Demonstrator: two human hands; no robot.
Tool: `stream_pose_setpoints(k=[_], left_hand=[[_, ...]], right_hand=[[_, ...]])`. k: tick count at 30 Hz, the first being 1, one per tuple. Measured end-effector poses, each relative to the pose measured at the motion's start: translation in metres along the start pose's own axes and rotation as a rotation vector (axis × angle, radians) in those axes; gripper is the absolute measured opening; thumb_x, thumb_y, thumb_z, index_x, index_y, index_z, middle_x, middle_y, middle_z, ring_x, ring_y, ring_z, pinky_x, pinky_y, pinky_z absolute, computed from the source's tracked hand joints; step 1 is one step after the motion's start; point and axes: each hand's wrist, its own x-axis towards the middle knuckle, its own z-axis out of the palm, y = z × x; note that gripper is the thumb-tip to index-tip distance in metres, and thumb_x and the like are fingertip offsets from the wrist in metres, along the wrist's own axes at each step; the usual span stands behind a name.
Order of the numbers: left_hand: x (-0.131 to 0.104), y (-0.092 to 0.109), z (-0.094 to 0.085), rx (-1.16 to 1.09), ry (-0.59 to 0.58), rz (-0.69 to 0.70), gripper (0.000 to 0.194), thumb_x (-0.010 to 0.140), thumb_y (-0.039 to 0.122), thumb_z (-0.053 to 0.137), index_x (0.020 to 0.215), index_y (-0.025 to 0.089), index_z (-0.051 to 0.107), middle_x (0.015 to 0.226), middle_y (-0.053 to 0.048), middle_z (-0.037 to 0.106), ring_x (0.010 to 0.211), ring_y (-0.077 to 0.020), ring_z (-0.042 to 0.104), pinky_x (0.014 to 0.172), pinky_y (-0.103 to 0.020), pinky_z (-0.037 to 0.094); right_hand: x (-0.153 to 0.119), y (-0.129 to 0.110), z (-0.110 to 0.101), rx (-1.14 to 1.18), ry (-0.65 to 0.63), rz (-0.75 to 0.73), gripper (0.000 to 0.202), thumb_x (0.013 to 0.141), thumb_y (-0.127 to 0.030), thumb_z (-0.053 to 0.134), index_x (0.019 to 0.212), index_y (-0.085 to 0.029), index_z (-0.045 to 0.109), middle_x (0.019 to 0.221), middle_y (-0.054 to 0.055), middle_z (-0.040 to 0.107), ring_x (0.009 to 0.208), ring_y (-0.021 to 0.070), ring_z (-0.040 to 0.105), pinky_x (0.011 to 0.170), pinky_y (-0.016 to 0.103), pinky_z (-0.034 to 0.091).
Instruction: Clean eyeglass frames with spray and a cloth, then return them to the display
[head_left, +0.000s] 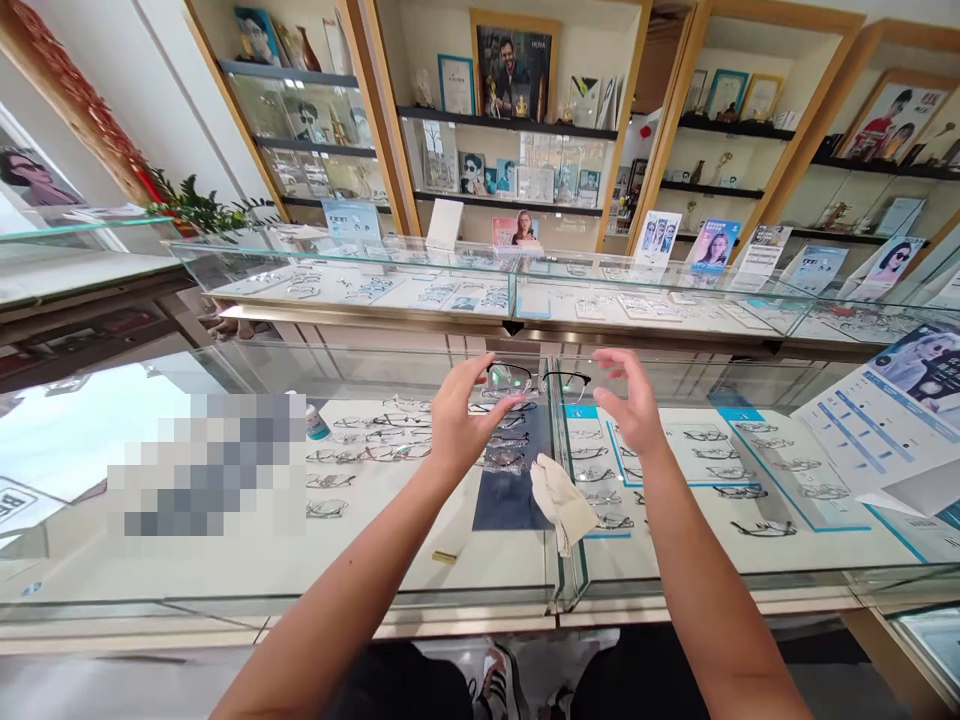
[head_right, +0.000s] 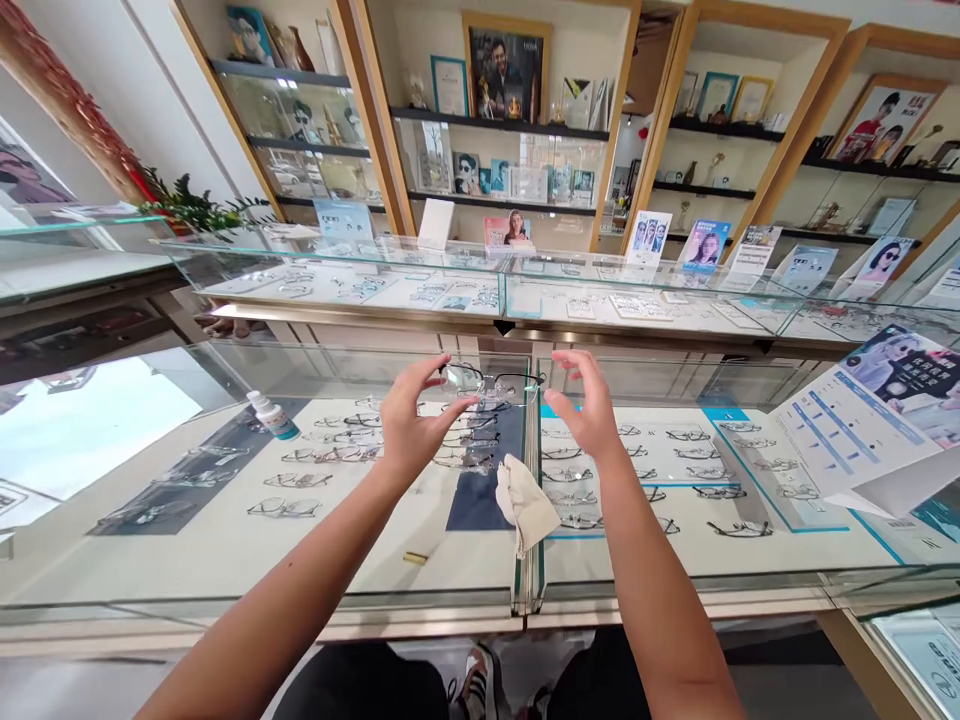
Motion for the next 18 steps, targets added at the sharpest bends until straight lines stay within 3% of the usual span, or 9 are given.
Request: stream_pose_setpoints(k=[4, 9, 13, 18], left_hand=[[0.051, 0.020, -0.019, -0.013, 0.100, 0.089, 0.062, 0.088, 0.048, 0.085, 0.140, 0.022, 0.064, 0.130, -0.012, 0.074, 0.115, -0.0252, 0.072, 0.091, -0.040, 0.068], [0.106, 0.055, -0.032, -0.060, 0.256, 0.202, 0.062, 0.087, 0.041, 0.088, 0.142, 0.026, 0.064, 0.132, -0.010, 0.072, 0.123, -0.0251, 0.069, 0.092, -0.037, 0.069], [0.116, 0.073, -0.031, -0.085, 0.334, 0.198, 0.062, 0.087, 0.039, 0.087, 0.143, 0.027, 0.063, 0.135, -0.009, 0.071, 0.126, -0.0252, 0.068, 0.092, -0.037, 0.069], [0.111, 0.068, -0.024, -0.077, 0.329, 0.140, 0.066, 0.089, 0.043, 0.085, 0.147, 0.028, 0.059, 0.138, -0.009, 0.070, 0.129, -0.0271, 0.068, 0.093, -0.040, 0.069]], right_hand=[[0.020, -0.038, 0.002, -0.174, 0.052, -0.127, 0.070, 0.087, -0.042, 0.078, 0.150, -0.031, 0.050, 0.151, 0.012, 0.058, 0.130, 0.0320, 0.061, 0.106, 0.054, 0.054], [0.055, -0.091, -0.001, -0.274, 0.191, -0.273, 0.069, 0.092, -0.045, 0.077, 0.153, -0.035, 0.047, 0.151, 0.011, 0.060, 0.135, 0.0336, 0.060, 0.105, 0.058, 0.056], [0.063, -0.112, 0.002, -0.318, 0.335, -0.385, 0.056, 0.096, -0.041, 0.075, 0.148, -0.034, 0.054, 0.145, 0.010, 0.065, 0.136, 0.0337, 0.060, 0.108, 0.058, 0.056], [0.066, -0.104, 0.010, -0.363, 0.372, -0.381, 0.054, 0.098, -0.043, 0.072, 0.148, -0.033, 0.054, 0.141, 0.010, 0.068, 0.131, 0.0337, 0.064, 0.106, 0.059, 0.058]])
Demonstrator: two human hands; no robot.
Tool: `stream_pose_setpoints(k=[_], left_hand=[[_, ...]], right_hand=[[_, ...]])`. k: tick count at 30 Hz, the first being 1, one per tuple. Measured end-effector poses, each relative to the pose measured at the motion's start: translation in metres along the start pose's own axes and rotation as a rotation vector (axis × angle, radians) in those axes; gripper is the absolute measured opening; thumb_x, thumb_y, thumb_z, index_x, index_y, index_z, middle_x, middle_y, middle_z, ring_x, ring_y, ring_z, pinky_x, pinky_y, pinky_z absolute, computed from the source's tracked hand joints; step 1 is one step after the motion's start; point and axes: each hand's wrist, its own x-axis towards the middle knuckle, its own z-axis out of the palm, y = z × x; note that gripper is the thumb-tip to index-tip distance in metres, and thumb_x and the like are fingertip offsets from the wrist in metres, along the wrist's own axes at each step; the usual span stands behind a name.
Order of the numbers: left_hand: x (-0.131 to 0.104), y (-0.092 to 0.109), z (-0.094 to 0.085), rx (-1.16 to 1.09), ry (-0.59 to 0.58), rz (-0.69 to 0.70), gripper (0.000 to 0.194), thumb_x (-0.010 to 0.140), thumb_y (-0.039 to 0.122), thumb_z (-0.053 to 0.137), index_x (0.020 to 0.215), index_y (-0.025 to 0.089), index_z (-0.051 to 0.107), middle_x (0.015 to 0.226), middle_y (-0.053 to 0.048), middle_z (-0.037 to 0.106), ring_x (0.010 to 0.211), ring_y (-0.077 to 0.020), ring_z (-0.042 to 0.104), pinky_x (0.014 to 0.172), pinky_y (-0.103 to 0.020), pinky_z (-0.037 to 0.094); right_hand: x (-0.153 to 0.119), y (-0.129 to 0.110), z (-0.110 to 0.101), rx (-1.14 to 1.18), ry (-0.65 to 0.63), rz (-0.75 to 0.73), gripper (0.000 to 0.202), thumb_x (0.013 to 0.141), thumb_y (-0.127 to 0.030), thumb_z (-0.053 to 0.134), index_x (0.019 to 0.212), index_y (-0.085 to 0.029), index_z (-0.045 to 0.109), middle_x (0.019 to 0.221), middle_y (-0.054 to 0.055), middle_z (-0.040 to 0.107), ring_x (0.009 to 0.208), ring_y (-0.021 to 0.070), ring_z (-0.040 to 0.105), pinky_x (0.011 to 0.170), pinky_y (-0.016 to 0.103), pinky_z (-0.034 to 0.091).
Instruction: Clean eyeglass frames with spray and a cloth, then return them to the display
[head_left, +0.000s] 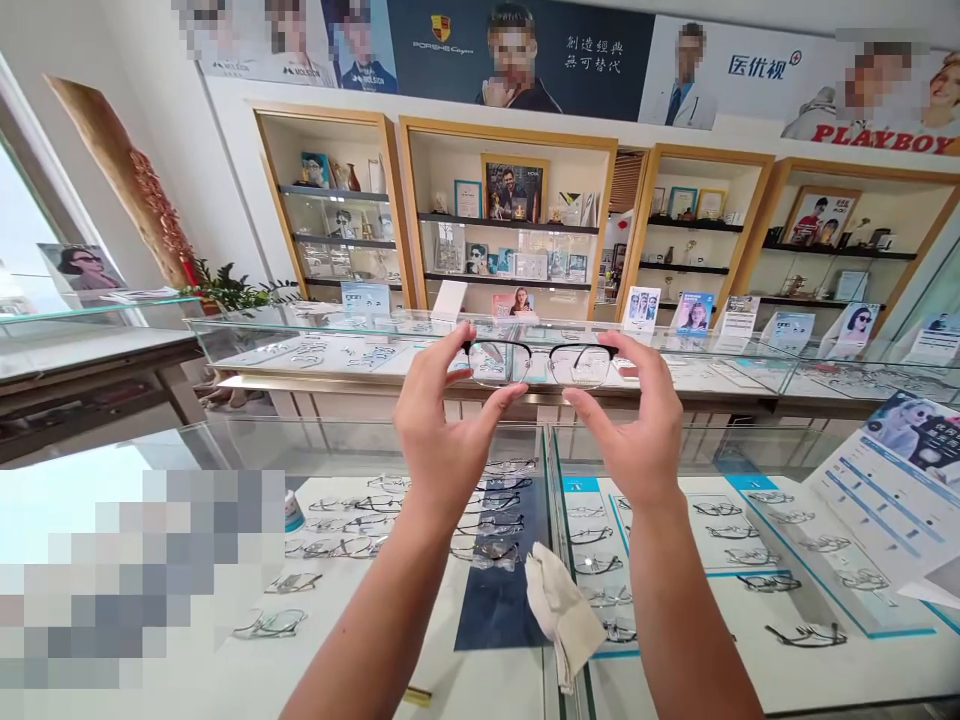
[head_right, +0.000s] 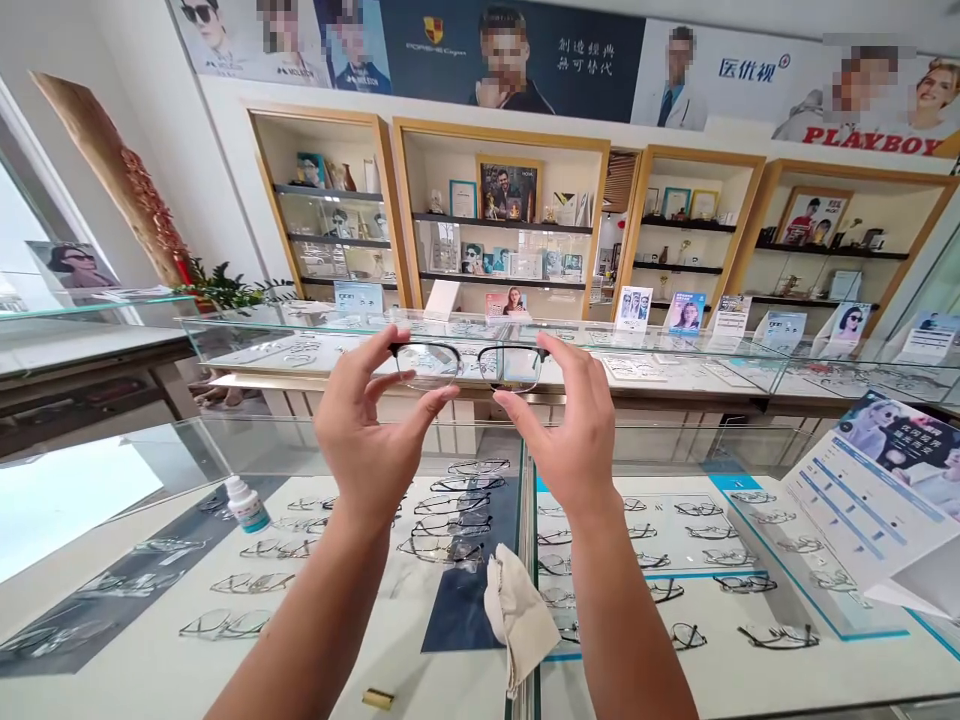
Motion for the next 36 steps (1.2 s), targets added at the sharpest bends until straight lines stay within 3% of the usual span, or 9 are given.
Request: stream_pose_setpoints(k=[7, 14, 29, 36], left_hand=[[-0.013, -0.023, 0.014, 0.063, -0.028, -0.052, 0.071, 0.089, 0.044, 0.085, 0.151, 0.026, 0.056, 0.139, -0.011, 0.070, 0.129, -0.0272, 0.068, 0.089, -0.036, 0.068], [-0.018, -0.034, 0.020, 0.061, -0.060, -0.130, 0.065, 0.091, 0.044, 0.083, 0.148, 0.025, 0.057, 0.141, -0.012, 0.069, 0.129, -0.0263, 0.067, 0.089, -0.036, 0.065], [-0.013, -0.032, 0.016, 0.106, -0.046, -0.149, 0.059, 0.088, 0.046, 0.085, 0.140, 0.027, 0.063, 0.131, -0.009, 0.066, 0.116, -0.0246, 0.067, 0.088, -0.038, 0.062], [-0.013, -0.030, 0.014, 0.149, 0.018, -0.101, 0.064, 0.084, 0.048, 0.089, 0.140, 0.028, 0.065, 0.124, -0.009, 0.063, 0.117, -0.0266, 0.063, 0.090, -0.040, 0.061]], right_hand=[[-0.003, 0.025, 0.017, 0.008, -0.105, 0.068, 0.057, 0.098, -0.044, 0.071, 0.151, -0.034, 0.053, 0.146, 0.009, 0.066, 0.131, 0.0337, 0.064, 0.107, 0.058, 0.058], [-0.004, 0.031, 0.022, 0.002, -0.164, 0.107, 0.060, 0.099, -0.041, 0.068, 0.156, -0.037, 0.048, 0.149, 0.009, 0.063, 0.135, 0.0359, 0.061, 0.106, 0.060, 0.058], [-0.007, 0.033, 0.024, 0.055, -0.170, 0.158, 0.056, 0.098, -0.038, 0.071, 0.152, -0.036, 0.056, 0.141, 0.010, 0.066, 0.124, 0.0332, 0.069, 0.099, 0.058, 0.062], [-0.010, 0.039, 0.028, 0.142, -0.246, 0.240, 0.056, 0.100, -0.040, 0.070, 0.154, -0.037, 0.056, 0.145, 0.010, 0.067, 0.128, 0.0339, 0.069, 0.098, 0.058, 0.062]])
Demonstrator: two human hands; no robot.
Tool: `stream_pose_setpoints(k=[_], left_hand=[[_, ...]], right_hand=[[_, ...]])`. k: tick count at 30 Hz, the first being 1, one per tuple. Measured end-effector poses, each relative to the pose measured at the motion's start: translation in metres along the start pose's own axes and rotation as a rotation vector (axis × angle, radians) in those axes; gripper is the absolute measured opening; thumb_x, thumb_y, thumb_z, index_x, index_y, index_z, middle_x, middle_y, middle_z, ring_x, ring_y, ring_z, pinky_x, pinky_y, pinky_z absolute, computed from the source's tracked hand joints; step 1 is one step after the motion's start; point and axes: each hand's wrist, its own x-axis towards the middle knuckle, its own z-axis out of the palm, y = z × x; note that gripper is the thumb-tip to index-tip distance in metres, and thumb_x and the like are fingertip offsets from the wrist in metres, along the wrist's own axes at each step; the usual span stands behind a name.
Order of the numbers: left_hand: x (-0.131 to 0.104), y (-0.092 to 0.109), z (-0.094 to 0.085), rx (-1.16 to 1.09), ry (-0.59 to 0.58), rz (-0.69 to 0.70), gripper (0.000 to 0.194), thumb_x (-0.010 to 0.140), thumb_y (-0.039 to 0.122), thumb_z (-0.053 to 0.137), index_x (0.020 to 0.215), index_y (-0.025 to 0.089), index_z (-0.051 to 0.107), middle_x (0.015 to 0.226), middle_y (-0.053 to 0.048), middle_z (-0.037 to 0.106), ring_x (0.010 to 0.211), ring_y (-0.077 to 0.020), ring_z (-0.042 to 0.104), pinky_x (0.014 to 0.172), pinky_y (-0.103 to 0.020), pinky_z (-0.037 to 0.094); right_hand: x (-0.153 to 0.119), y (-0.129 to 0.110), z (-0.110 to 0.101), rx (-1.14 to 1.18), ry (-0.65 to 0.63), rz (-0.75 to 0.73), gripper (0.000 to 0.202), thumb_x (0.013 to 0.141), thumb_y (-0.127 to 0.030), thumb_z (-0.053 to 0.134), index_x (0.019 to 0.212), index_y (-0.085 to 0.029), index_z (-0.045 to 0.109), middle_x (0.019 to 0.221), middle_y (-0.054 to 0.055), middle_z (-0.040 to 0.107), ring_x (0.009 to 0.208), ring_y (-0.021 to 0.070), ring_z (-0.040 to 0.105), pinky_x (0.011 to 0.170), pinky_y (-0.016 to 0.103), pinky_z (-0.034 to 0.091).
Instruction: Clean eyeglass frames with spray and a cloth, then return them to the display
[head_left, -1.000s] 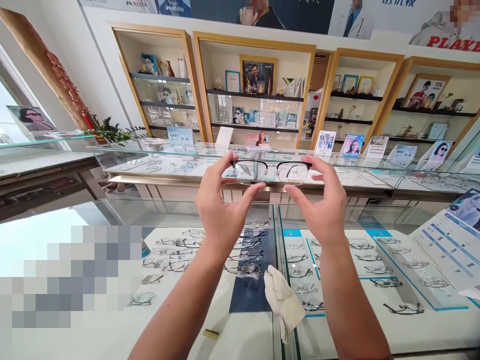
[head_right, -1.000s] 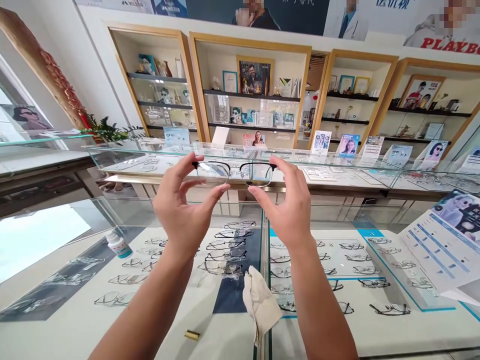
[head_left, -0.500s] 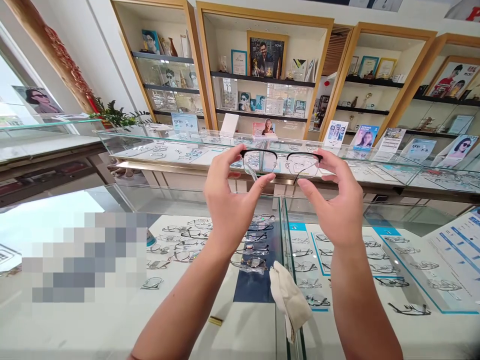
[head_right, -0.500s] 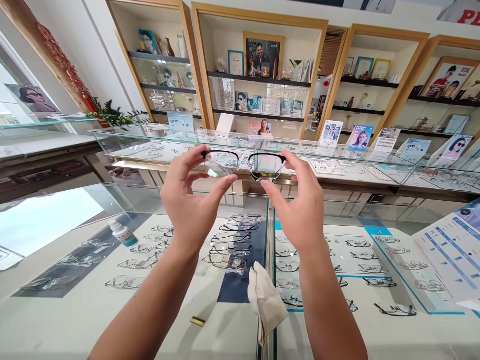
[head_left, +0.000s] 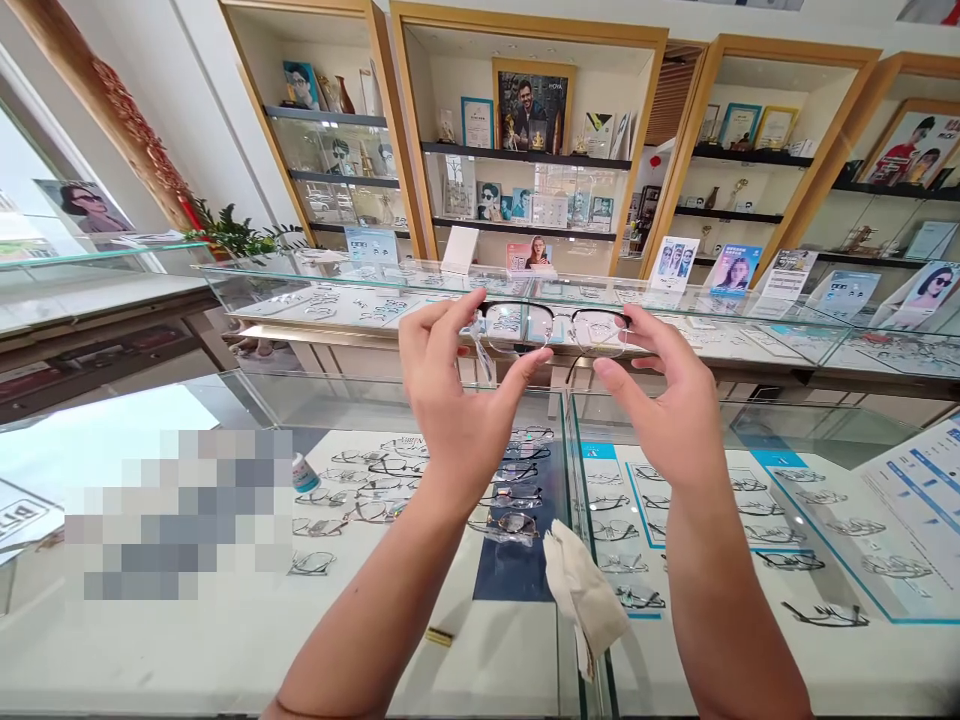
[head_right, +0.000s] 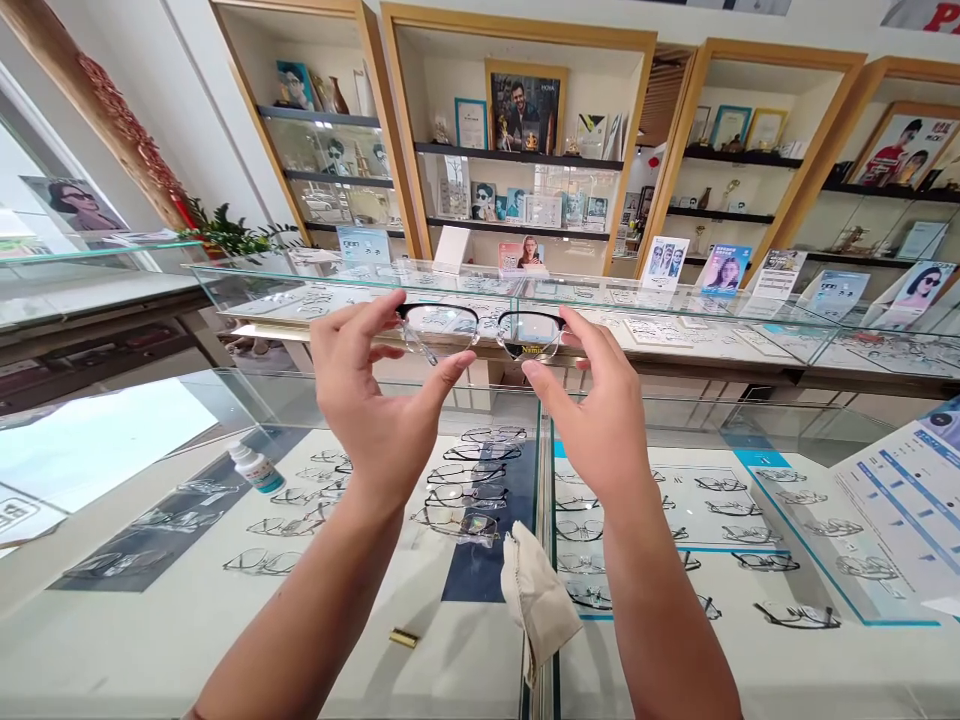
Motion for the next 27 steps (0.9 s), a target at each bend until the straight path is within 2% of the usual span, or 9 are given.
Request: stream_pose_setpoints(k=[5, 11, 22, 27], left_hand=[[-0.001, 0.001, 0.000, 0.043, 0.014, 0.013, 0.066, 0.084, 0.050, 0.088, 0.142, 0.029, 0.064, 0.125, -0.010, 0.062, 0.118, -0.0280, 0.061, 0.094, -0.043, 0.060], [0.000, -0.001, 0.003, 0.020, 0.028, 0.010, 0.063, 0.084, 0.050, 0.089, 0.139, 0.029, 0.066, 0.124, -0.009, 0.064, 0.121, -0.0283, 0.060, 0.106, -0.047, 0.055], [0.003, -0.005, 0.002, -0.112, -0.070, -0.084, 0.060, 0.085, 0.044, 0.088, 0.139, 0.030, 0.066, 0.129, -0.007, 0.066, 0.114, -0.0240, 0.065, 0.099, -0.042, 0.056], [0.001, -0.013, 0.010, -0.092, -0.013, 0.024, 0.063, 0.085, 0.044, 0.088, 0.142, 0.028, 0.064, 0.129, -0.009, 0.066, 0.121, -0.0262, 0.063, 0.102, -0.044, 0.056]], right_hand=[[-0.001, 0.001, 0.002, 0.020, -0.030, 0.041, 0.057, 0.100, -0.041, 0.069, 0.155, -0.034, 0.057, 0.146, 0.012, 0.068, 0.128, 0.0340, 0.069, 0.100, 0.059, 0.061], [0.001, -0.003, 0.002, 0.018, 0.018, 0.051, 0.052, 0.097, -0.040, 0.072, 0.148, -0.034, 0.062, 0.144, 0.011, 0.067, 0.122, 0.0318, 0.069, 0.098, 0.056, 0.061], [0.001, -0.013, 0.002, -0.027, 0.099, 0.022, 0.054, 0.095, -0.037, 0.073, 0.146, -0.035, 0.059, 0.142, 0.009, 0.062, 0.127, 0.0320, 0.064, 0.098, 0.053, 0.061], [0.000, -0.016, 0.005, -0.079, 0.154, -0.057, 0.058, 0.094, -0.028, 0.069, 0.149, -0.034, 0.055, 0.146, 0.010, 0.059, 0.131, 0.0338, 0.061, 0.099, 0.054, 0.061]])
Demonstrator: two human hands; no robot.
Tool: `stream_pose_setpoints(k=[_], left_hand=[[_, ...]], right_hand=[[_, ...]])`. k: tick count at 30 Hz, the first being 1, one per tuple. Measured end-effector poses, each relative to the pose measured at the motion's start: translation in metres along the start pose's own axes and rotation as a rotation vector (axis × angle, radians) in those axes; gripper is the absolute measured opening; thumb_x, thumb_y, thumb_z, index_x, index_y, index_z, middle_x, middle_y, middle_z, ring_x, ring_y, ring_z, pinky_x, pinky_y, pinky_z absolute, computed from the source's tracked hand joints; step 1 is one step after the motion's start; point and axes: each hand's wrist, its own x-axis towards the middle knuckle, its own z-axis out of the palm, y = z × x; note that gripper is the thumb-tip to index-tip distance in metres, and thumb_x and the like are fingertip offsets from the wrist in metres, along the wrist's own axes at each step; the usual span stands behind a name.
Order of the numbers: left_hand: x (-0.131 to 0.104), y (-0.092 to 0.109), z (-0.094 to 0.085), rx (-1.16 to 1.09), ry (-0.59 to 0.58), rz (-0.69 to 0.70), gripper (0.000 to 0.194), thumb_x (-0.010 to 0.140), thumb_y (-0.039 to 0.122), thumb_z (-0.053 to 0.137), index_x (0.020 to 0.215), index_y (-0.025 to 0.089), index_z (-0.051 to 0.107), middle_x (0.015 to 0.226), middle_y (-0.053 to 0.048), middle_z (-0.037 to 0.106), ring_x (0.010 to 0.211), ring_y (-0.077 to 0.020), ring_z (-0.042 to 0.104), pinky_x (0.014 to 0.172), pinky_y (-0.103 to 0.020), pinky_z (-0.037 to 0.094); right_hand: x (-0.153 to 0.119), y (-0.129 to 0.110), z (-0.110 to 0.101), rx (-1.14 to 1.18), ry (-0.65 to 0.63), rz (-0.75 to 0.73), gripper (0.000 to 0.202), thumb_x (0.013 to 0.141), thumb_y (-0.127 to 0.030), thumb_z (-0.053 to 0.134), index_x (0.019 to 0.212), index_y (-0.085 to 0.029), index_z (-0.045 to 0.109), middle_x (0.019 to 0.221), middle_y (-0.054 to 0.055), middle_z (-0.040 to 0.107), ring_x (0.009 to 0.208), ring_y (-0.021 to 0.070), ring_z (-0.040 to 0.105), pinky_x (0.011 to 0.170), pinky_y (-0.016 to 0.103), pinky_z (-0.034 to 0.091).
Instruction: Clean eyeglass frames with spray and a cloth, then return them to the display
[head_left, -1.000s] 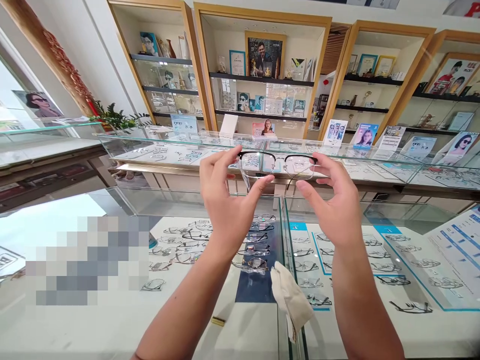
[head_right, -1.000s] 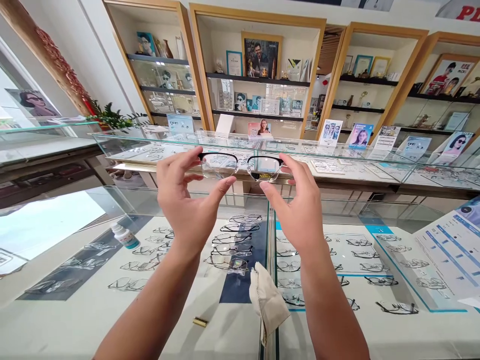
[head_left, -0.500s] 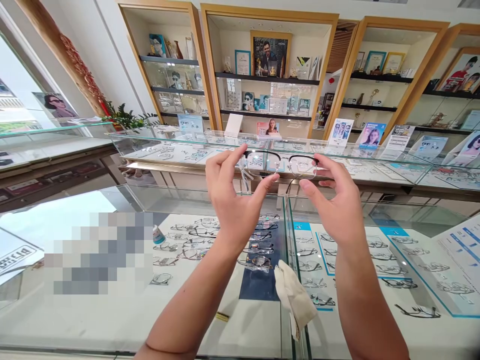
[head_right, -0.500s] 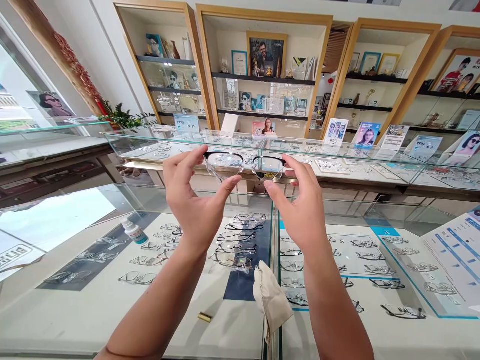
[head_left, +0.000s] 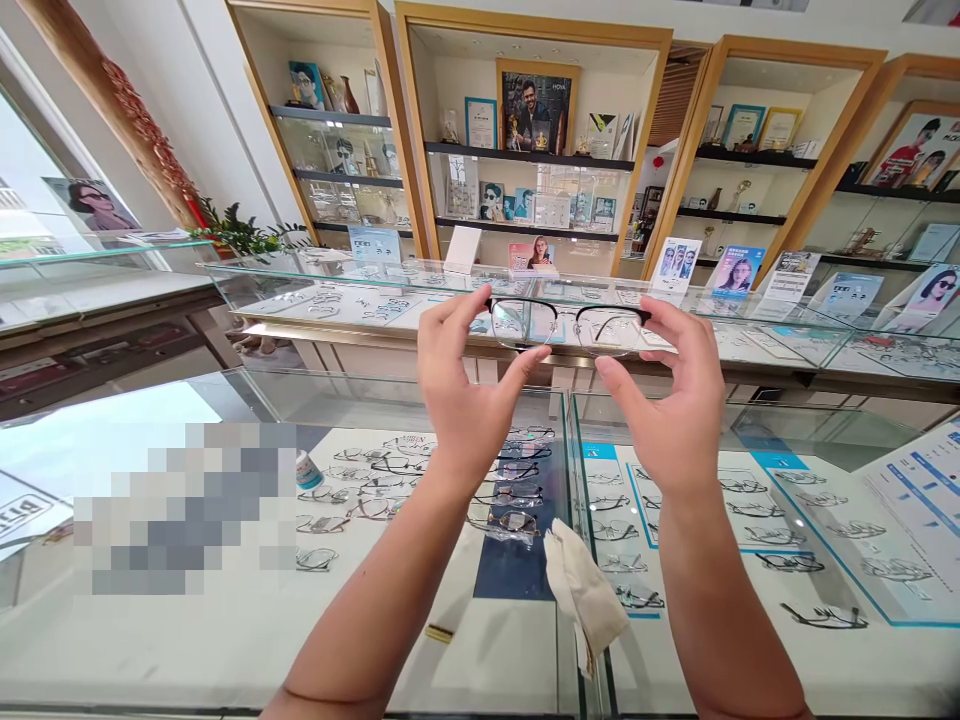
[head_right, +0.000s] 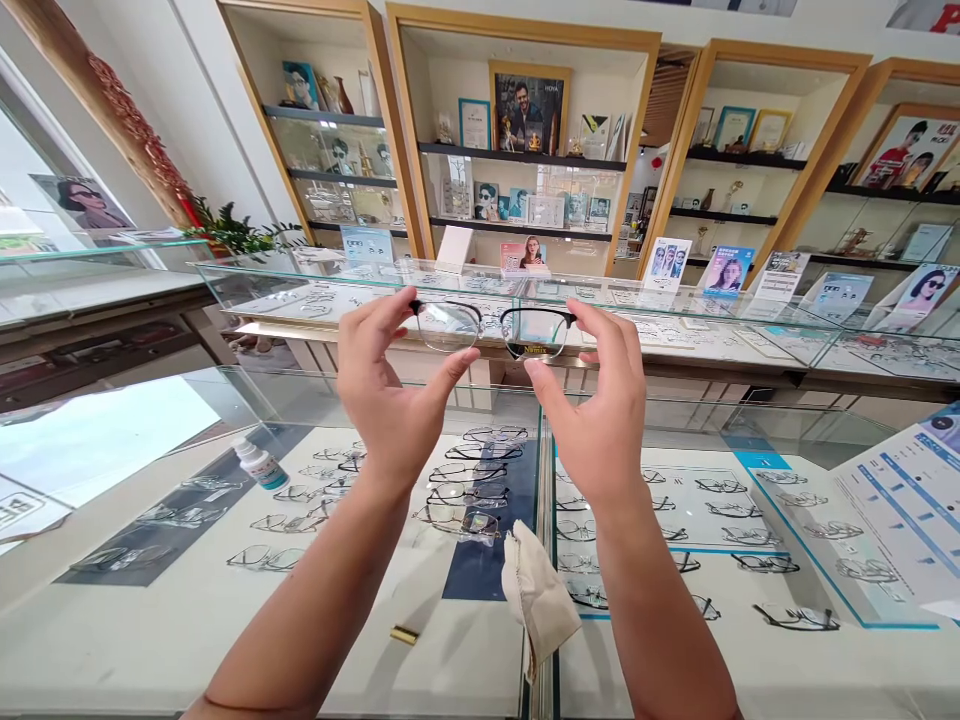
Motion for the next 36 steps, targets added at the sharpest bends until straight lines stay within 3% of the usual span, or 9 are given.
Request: stream_pose_setpoints(k=[7, 18, 22, 28, 36], left_hand=[[-0.005, -0.011, 0.006, 0.063, 0.070, 0.109, 0.068, 0.088, 0.050, 0.084, 0.146, 0.025, 0.060, 0.132, -0.011, 0.065, 0.128, -0.0299, 0.060, 0.109, -0.047, 0.054], [-0.008, -0.009, 0.004, 0.128, 0.086, 0.193, 0.070, 0.088, 0.054, 0.083, 0.147, 0.023, 0.060, 0.131, -0.012, 0.061, 0.128, -0.0318, 0.059, 0.114, -0.049, 0.049], [-0.008, -0.011, 0.007, 0.099, 0.074, 0.140, 0.072, 0.086, 0.054, 0.085, 0.146, 0.023, 0.060, 0.131, -0.012, 0.062, 0.128, -0.0320, 0.059, 0.111, -0.048, 0.052], [-0.012, -0.022, 0.020, -0.077, 0.008, -0.014, 0.067, 0.089, 0.046, 0.084, 0.148, 0.030, 0.059, 0.132, -0.009, 0.063, 0.121, -0.0253, 0.063, 0.093, -0.039, 0.059], [-0.016, -0.026, 0.024, -0.108, -0.035, -0.080, 0.064, 0.092, 0.049, 0.081, 0.148, 0.029, 0.058, 0.136, -0.011, 0.062, 0.122, -0.0240, 0.066, 0.091, -0.036, 0.060]], right_hand=[[0.002, -0.002, 0.002, -0.031, 0.024, -0.082, 0.059, 0.093, -0.022, 0.069, 0.149, -0.034, 0.055, 0.147, 0.010, 0.058, 0.136, 0.0359, 0.057, 0.103, 0.058, 0.060], [0.002, 0.008, 0.004, -0.068, -0.056, 0.012, 0.057, 0.097, -0.028, 0.066, 0.152, -0.032, 0.055, 0.146, 0.011, 0.064, 0.133, 0.0343, 0.062, 0.102, 0.057, 0.061], [0.002, 0.007, 0.003, -0.064, -0.042, -0.002, 0.057, 0.097, -0.028, 0.067, 0.153, -0.033, 0.055, 0.146, 0.011, 0.064, 0.132, 0.0337, 0.063, 0.101, 0.057, 0.062], [0.003, 0.003, 0.004, -0.089, 0.021, -0.083, 0.060, 0.094, -0.023, 0.067, 0.153, -0.032, 0.054, 0.144, 0.011, 0.061, 0.133, 0.0339, 0.060, 0.107, 0.060, 0.058], [0.003, -0.003, 0.003, -0.095, 0.037, -0.077, 0.059, 0.092, -0.022, 0.069, 0.149, -0.032, 0.057, 0.141, 0.011, 0.063, 0.133, 0.0347, 0.060, 0.111, 0.063, 0.056]])
